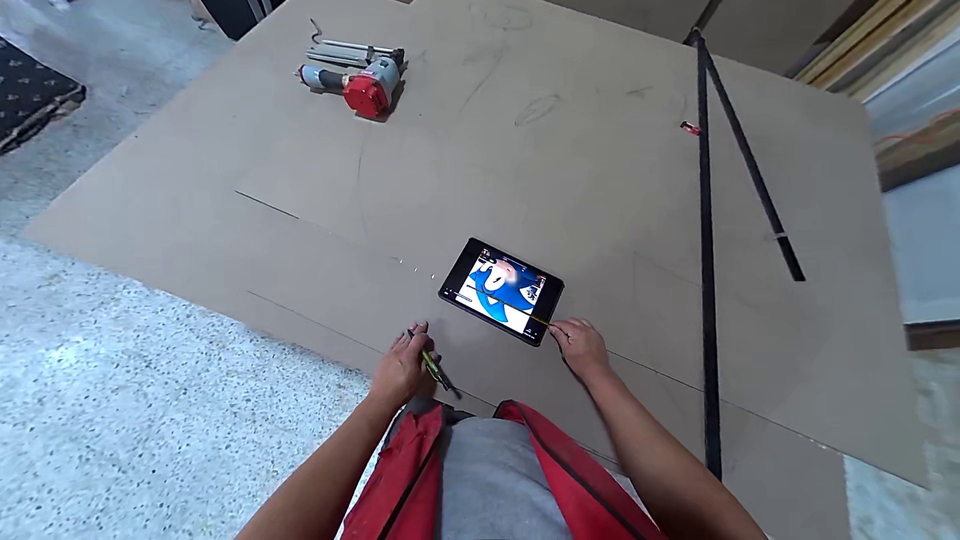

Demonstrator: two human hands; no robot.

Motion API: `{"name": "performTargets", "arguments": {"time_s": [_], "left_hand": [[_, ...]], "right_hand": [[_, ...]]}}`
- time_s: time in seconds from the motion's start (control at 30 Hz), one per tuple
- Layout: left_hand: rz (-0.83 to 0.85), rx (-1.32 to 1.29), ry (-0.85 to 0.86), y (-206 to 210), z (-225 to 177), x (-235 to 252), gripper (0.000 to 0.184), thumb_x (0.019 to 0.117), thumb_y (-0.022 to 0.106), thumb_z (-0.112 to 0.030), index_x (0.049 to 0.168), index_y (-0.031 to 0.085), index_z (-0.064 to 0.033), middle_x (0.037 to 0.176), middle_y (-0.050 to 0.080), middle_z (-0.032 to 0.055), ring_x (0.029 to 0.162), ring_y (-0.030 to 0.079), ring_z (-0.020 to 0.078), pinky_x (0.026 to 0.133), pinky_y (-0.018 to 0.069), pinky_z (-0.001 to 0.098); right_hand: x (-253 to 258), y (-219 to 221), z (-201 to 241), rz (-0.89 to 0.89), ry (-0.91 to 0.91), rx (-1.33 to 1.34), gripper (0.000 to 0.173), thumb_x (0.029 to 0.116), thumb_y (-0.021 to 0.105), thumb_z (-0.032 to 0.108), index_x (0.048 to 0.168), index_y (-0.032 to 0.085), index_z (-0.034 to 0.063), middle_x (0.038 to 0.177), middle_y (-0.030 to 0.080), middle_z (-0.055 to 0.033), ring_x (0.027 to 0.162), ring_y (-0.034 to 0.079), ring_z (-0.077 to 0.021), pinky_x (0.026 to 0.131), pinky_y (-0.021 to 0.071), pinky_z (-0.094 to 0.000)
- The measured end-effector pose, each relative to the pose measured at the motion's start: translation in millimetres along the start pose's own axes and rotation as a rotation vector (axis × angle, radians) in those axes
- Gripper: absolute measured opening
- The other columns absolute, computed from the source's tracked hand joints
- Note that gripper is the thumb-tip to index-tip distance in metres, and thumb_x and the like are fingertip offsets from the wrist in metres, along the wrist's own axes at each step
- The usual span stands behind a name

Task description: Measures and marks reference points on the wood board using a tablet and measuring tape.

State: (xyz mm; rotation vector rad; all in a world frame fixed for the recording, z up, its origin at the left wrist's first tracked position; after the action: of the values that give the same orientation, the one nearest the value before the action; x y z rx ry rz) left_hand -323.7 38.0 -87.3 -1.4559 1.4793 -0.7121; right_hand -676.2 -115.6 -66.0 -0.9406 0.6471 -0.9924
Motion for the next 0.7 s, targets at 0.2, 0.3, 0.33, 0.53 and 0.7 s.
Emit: {"name": "performTargets", "arguments": {"time_s": [0.2, 0.3, 0.33, 0.53, 0.7], "left_hand": [[0.005, 0.036, 0.008, 2.1, 1.0, -0.7, 0.039, 0.1039, 0.053, -0.043, 0.123, 0.067, -0.0122, 0.159, 0.047, 0.0024, 0.150, 0.039, 0.0157, 0.125, 0.0317, 0.0399], [0.020, 0.035, 0.000, 5.3, 2.9, 0.3, 0.041, 0.1046, 0.052, -0.043, 0.127, 0.065, -0.0119, 0.161, 0.045, 0.0015, 0.152, 0.035, 0.0151, 0.125, 0.0297, 0.0394], [0.012, 0.034, 0.002, 5.8, 3.7, 0.4, 0.041, 0.1042, 0.053, -0.043, 0.127, 0.065, -0.0114, 0.161, 0.045, 0.0013, 0.152, 0.035, 0.0150, 0.125, 0.0297, 0.0394], [-0.015, 0.027, 0.034, 5.8, 4.2, 0.2, 0.036, 0.1034, 0.056, -0.038, 0.124, 0.066, -0.0108, 0.161, 0.045, 0.0029, 0.152, 0.036, 0.0168, 0.125, 0.0299, 0.0402], [-0.051, 0.026, 0.049, 5.6, 4.7, -0.3, 0.033, 0.1034, 0.056, -0.035, 0.123, 0.067, -0.0100, 0.159, 0.047, 0.0044, 0.151, 0.038, 0.0174, 0.125, 0.0311, 0.0413]], "right_hand": [[6.2, 0.0, 7.3, 0.023, 0.014, -0.021, 0.026, 0.1058, 0.057, 0.032, 0.109, 0.079, 0.0180, 0.106, 0.076, 0.0002, 0.108, 0.068, -0.0196, 0.096, 0.0555, -0.0431], [6.2, 1.4, 6.8, 0.014, 0.009, -0.050, 0.027, 0.1061, 0.056, 0.033, 0.109, 0.079, 0.0182, 0.107, 0.076, 0.0002, 0.108, 0.069, -0.0195, 0.096, 0.0556, -0.0435], [6.3, 2.3, 7.3, 0.016, 0.008, -0.058, 0.028, 0.1064, 0.056, 0.033, 0.109, 0.079, 0.0181, 0.108, 0.076, 0.0001, 0.109, 0.069, -0.0198, 0.097, 0.0555, -0.0437], [7.4, 2.8, 11.2, 0.014, -0.008, -0.082, 0.027, 0.1064, 0.056, 0.031, 0.108, 0.079, 0.0162, 0.111, 0.076, -0.0010, 0.109, 0.069, -0.0214, 0.097, 0.0554, -0.0452], [8.4, 4.1, 12.4, -0.005, -0.017, -0.094, 0.027, 0.1054, 0.058, 0.032, 0.106, 0.080, 0.0158, 0.108, 0.077, -0.0015, 0.107, 0.070, -0.0218, 0.096, 0.0559, -0.0454]]}}
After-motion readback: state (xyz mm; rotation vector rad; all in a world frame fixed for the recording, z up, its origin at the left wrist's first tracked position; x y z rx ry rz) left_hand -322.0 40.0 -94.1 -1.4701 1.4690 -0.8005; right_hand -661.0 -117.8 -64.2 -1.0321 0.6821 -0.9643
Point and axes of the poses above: each hand's wrist, its own x-axis towards the middle knuckle, its own y-axis out of the palm, z = x × y, the point moved 5 cm from there along x, towards the middle knuckle
